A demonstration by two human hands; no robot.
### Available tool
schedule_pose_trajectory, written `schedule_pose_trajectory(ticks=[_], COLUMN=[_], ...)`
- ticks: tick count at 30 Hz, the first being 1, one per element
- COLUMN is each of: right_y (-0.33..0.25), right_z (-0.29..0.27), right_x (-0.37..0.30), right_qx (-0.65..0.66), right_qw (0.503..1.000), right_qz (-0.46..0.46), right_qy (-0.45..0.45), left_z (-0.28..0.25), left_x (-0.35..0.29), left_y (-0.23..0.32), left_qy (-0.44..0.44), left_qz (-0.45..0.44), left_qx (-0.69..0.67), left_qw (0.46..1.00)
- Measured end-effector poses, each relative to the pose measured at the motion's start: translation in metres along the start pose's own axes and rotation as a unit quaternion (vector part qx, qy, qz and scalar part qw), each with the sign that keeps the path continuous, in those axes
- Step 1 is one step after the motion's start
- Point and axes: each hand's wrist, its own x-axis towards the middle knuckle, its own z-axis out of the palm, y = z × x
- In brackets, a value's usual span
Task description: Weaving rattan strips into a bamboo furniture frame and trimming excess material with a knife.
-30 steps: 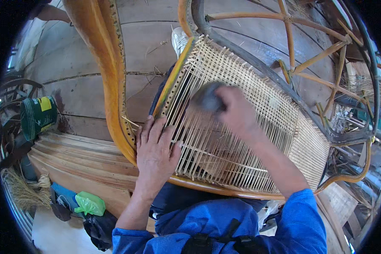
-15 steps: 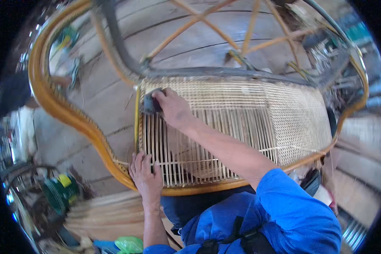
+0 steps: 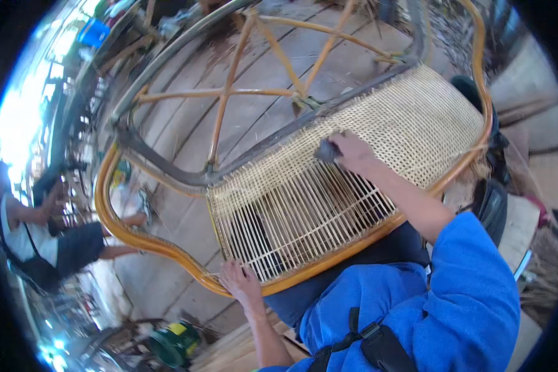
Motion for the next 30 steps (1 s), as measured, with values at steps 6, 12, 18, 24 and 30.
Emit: schedule_pose_trajectory(ticks=[6,12,18,24,30], right_y=[0.018,0.06,0.184,0.246,0.193], right_z=[0.019,-0.074,-0.064,-0.029,-0.06], right_x=[-0.006,-0.142,-0.272,-0.244,-0.2], right_qx=[0.108,0.221,0.239,-0.133,-0.09], right_qw=[0.988,0.938,0.822,0.866,0.927], right_qz=[-0.043,-0.069,0.274,0.417,0.109], right_qy=[0.099,0.259,0.438,0.241,0.347], left_z=[-0.024,-0.006,-0.005,0.001,0.006], left_x=[-0.006,-0.006,-0.001,-0.01,0.039], left_y=[0.102,0.161,0.174,0.168,0.16], left_qy=[-0.118,-0.224,-0.232,-0.259,-0.266], left_qz=[0.1,0.298,0.355,0.31,0.276], left_qx=[-0.181,-0.241,-0.134,-0.157,-0.212], left_qw=[0.971,0.896,0.896,0.901,0.899])
